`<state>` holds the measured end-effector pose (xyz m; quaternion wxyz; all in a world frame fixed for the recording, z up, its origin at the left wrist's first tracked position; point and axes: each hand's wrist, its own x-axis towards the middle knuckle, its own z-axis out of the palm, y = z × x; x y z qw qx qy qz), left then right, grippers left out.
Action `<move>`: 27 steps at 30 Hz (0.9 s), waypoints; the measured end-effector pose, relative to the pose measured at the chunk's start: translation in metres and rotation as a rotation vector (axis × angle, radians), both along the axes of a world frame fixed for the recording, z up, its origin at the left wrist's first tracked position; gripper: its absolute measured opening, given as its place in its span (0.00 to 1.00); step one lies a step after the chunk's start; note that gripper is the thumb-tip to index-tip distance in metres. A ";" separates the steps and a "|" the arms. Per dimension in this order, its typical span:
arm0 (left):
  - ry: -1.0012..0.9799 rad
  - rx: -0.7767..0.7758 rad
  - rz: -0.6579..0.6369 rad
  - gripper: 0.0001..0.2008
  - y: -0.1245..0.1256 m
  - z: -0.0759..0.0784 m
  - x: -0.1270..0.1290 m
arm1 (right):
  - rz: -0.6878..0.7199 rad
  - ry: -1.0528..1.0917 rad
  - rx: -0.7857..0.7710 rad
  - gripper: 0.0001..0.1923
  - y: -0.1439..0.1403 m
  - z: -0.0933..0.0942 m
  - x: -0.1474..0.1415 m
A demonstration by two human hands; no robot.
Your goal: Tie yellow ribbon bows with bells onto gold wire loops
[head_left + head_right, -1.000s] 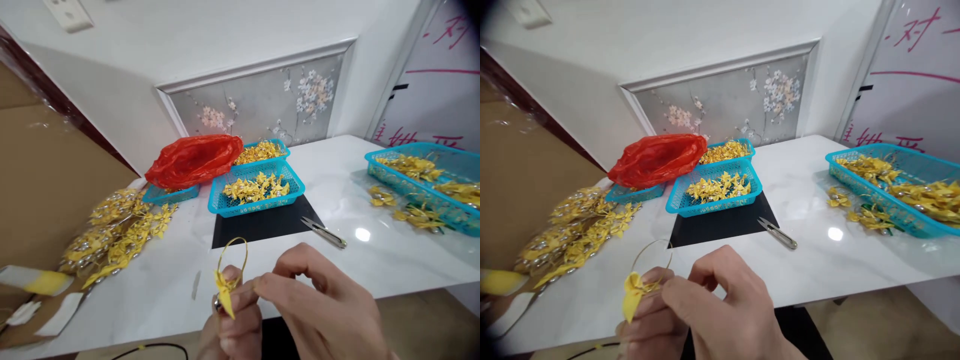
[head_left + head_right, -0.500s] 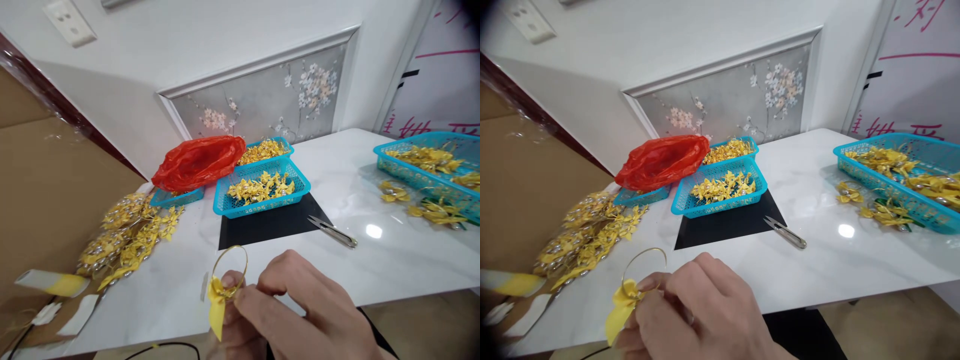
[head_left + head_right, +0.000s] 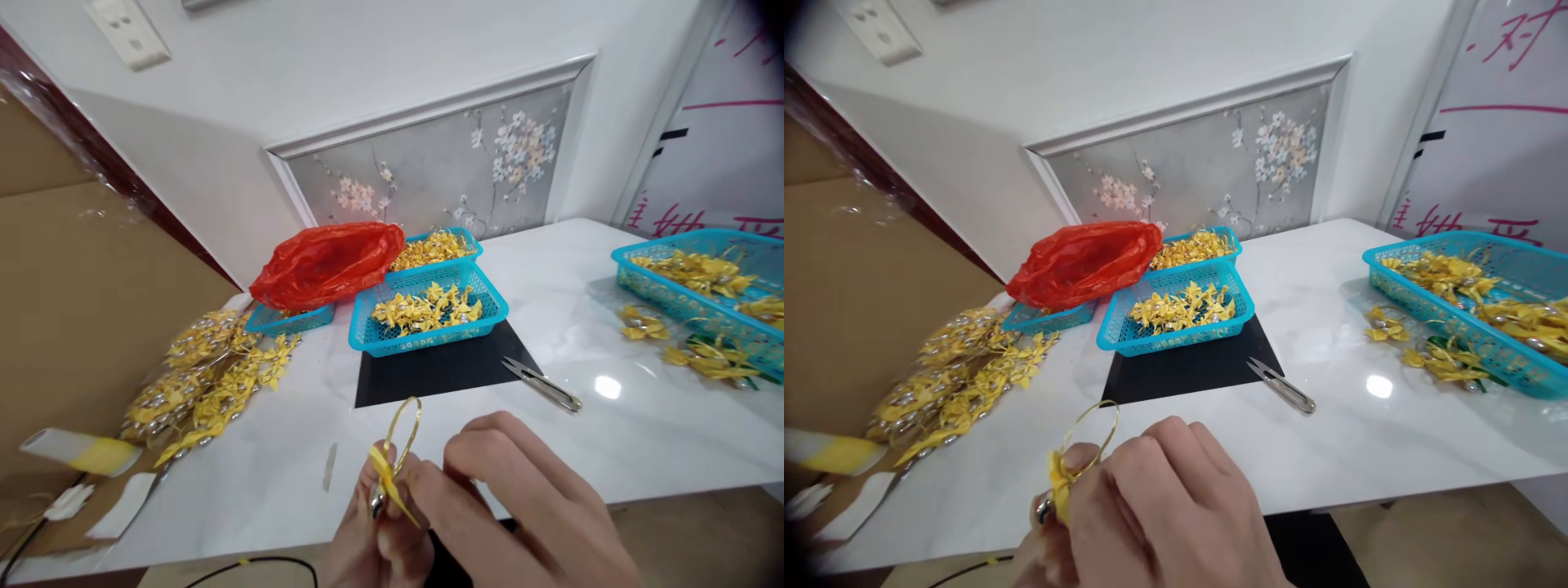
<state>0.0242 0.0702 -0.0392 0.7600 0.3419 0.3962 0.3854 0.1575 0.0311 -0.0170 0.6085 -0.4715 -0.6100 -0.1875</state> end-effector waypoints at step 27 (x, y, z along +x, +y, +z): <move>-0.128 -0.013 -0.031 0.15 -0.015 0.019 0.027 | 0.506 0.498 -0.516 0.09 -0.018 -0.042 0.026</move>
